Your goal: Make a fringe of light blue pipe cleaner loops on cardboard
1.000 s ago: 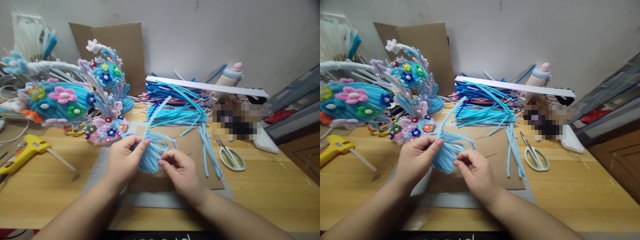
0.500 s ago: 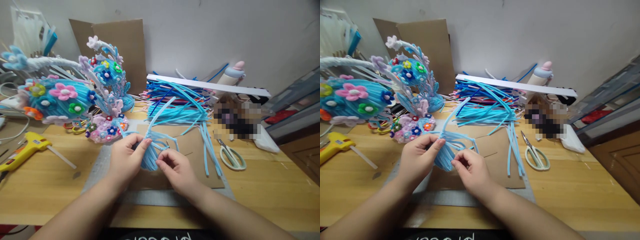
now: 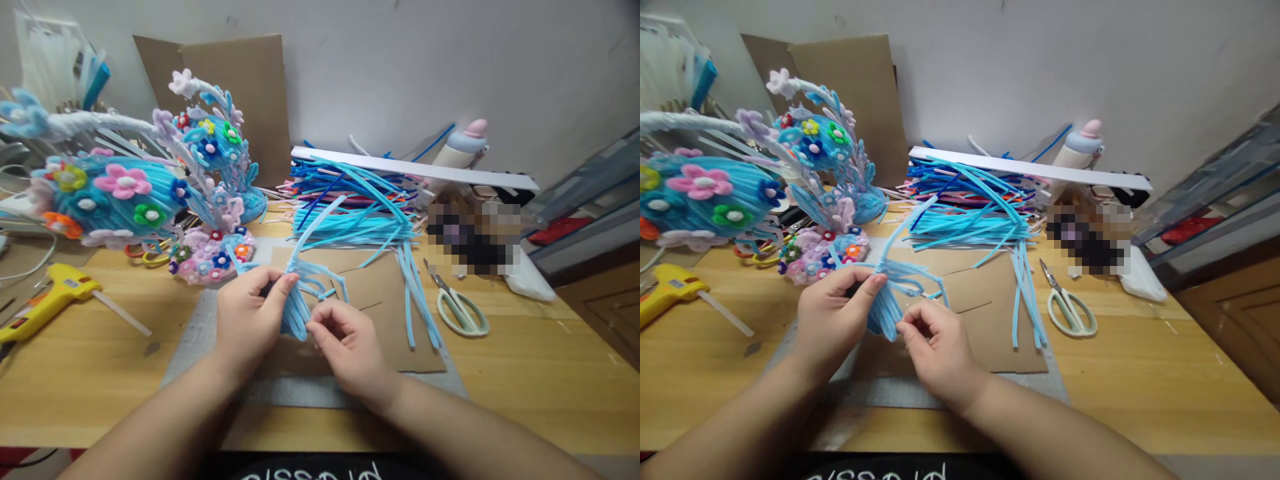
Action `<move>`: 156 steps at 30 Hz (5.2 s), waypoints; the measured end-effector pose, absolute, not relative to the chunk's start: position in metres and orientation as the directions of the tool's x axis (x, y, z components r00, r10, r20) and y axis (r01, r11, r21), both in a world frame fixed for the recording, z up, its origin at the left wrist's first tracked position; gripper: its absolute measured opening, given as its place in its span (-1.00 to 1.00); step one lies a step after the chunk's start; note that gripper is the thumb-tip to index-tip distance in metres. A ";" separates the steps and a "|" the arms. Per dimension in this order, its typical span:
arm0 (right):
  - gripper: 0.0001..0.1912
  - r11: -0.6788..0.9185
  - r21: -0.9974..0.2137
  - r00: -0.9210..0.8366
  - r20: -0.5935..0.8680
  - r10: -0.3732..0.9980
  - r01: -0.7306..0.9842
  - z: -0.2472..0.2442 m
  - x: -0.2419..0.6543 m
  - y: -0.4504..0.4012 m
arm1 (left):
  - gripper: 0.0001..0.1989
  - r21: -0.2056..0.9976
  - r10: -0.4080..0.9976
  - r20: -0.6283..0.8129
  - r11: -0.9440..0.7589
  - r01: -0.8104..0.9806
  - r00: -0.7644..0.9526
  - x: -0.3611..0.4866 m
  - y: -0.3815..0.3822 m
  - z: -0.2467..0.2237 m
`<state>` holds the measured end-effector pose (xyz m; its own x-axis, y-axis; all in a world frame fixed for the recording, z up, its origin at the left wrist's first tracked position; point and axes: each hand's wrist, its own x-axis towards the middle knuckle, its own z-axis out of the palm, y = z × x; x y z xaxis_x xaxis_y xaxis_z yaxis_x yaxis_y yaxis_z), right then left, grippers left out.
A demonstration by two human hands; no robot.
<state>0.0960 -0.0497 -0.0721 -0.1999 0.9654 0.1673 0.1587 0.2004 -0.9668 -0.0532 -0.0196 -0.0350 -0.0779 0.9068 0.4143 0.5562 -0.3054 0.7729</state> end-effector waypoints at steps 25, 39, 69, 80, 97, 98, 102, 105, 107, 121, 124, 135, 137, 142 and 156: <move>-0.83 0.554 -0.791 -0.255 0.498 0.829 0.258 -0.066 0.118 -0.036 | -0.78 0.944 0.979 0.166 -0.192 0.267 0.118 -0.068 -0.012 -0.025; -0.82 0.569 -0.778 -0.184 0.538 0.823 0.268 -0.060 0.124 -0.037 | -0.77 0.875 0.965 0.198 -0.253 0.412 0.170 -0.072 -0.010 -0.023; -0.88 0.362 -0.930 -0.060 0.359 0.931 0.060 -0.074 0.096 -0.049 | -0.82 0.862 0.922 0.335 -0.217 0.458 -0.194 -0.051 -0.021 -0.042; -0.87 0.333 -0.943 -0.149 0.332 0.932 -0.015 -0.079 0.101 -0.043 | -0.81 0.903 0.939 0.282 -0.191 0.386 -0.195 -0.052 -0.020 -0.043; -0.69 0.245 -0.955 -0.021 0.245 0.969 0.169 -0.086 0.110 -0.031 | -0.80 0.889 0.976 0.216 -0.202 0.410 0.012 -0.059 -0.016 -0.030; -0.73 0.241 -0.956 -0.036 0.239 0.970 0.169 -0.086 0.110 -0.031 | -0.79 0.885 0.976 0.216 -0.201 0.421 0.013 -0.059 -0.016 -0.031; -0.92 0.263 -0.945 -0.068 0.255 0.965 0.195 -0.088 0.110 -0.030 | -0.78 0.895 0.978 0.210 -0.197 0.399 0.013 -0.059 -0.016 -0.032; -0.89 0.267 -0.947 -0.058 0.260 0.964 0.181 -0.087 0.110 -0.030 | -0.78 0.915 0.979 0.197 -0.202 0.349 0.049 -0.061 -0.016 -0.034; -0.93 0.263 -0.948 -0.060 0.256 0.965 0.179 -0.085 0.111 -0.031 | -0.79 0.915 0.978 0.198 -0.209 0.345 0.067 -0.062 -0.016 -0.035; -0.93 0.472 -0.851 -0.166 0.443 0.881 0.229 -0.066 0.116 -0.046 | -0.79 0.836 0.945 0.290 -0.326 0.441 0.149 -0.067 -0.011 -0.031; -0.94 0.457 -0.856 -0.170 0.427 0.888 0.240 -0.067 0.114 -0.045 | -0.81 0.880 0.965 0.228 -0.260 0.399 0.126 -0.067 -0.011 -0.030; -0.93 0.420 -0.873 -0.275 0.353 0.894 0.247 -0.062 0.107 -0.049 | -0.86 0.902 0.946 0.291 -0.222 0.370 -0.141 -0.056 -0.019 -0.035; -0.94 0.391 -0.890 -0.263 0.329 0.907 0.234 -0.063 0.104 -0.048 | -0.87 0.902 0.938 0.292 -0.206 0.380 -0.185 -0.055 -0.019 -0.037; -0.91 0.323 -0.934 -0.177 0.295 0.939 0.153 -0.070 0.099 -0.046 | -0.87 0.887 0.920 0.311 -0.191 0.421 -0.238 -0.054 -0.019 -0.042; -0.95 0.234 -0.965 -0.063 0.228 0.972 0.121 -0.083 0.097 -0.046 | -0.84 0.914 0.957 0.261 -0.203 0.350 -0.127 -0.059 -0.012 -0.035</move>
